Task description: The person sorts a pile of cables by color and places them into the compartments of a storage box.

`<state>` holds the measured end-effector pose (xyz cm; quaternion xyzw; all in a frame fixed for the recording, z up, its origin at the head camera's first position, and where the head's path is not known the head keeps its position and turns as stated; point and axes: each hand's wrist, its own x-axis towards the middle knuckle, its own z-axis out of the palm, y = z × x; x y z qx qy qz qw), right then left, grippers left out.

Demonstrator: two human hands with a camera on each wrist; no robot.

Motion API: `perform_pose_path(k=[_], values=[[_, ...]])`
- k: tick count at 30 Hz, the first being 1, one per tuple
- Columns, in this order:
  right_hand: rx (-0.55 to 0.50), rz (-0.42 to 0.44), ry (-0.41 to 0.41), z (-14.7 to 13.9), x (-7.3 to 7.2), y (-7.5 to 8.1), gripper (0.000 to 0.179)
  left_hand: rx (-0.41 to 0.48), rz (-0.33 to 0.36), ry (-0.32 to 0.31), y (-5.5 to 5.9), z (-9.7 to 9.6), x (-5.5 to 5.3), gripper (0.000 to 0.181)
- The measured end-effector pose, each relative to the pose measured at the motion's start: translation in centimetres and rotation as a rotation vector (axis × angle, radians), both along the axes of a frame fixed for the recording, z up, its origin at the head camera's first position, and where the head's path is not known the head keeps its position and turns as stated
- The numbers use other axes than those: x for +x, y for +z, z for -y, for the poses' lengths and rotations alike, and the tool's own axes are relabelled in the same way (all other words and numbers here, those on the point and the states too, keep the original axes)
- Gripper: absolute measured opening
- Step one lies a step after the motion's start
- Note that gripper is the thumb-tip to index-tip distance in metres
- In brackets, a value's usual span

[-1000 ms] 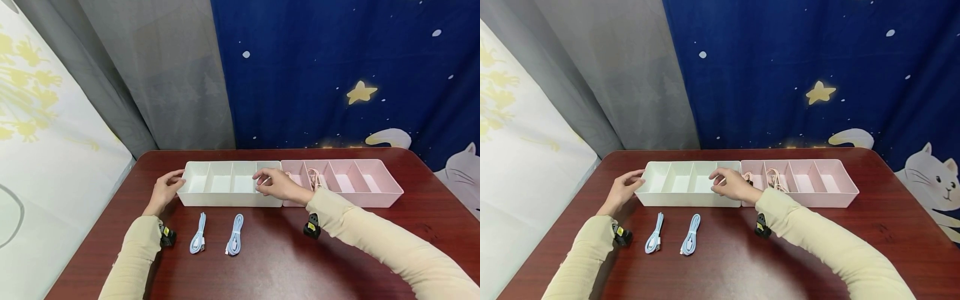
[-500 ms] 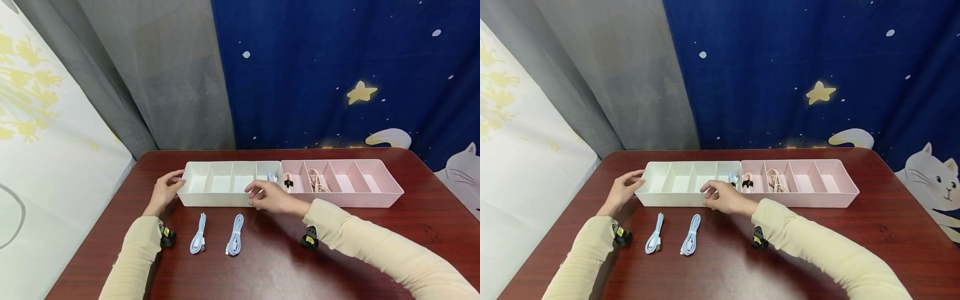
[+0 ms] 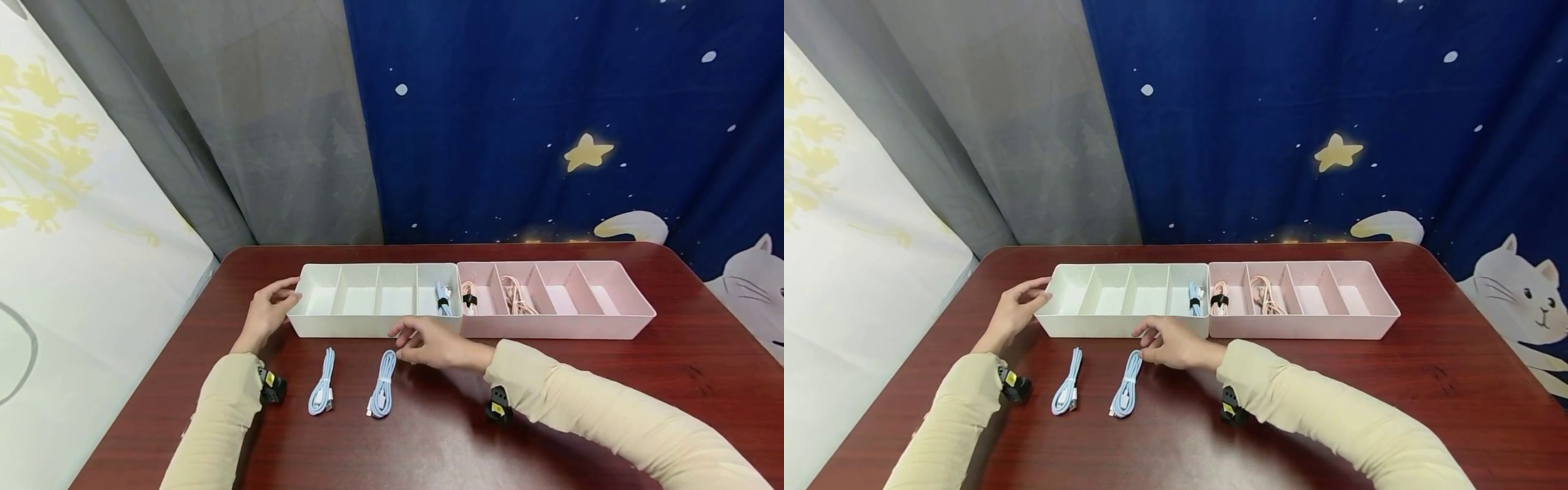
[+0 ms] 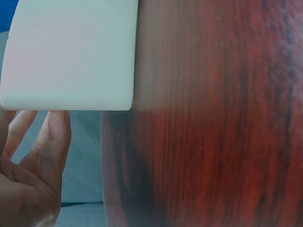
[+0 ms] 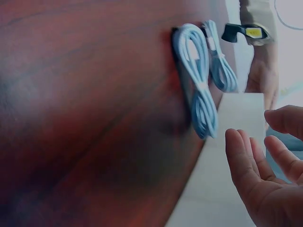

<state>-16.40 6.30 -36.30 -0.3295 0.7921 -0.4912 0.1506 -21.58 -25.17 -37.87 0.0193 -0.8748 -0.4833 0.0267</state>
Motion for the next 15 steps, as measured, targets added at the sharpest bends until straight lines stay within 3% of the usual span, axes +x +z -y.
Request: perform_pose_path(k=[15], values=[[-0.036, 0.103, -0.003, 0.9, 0.8, -1.5, 0.027, 0.016, 0.006, 0.004, -0.1, 0.1, 0.0, 0.043]])
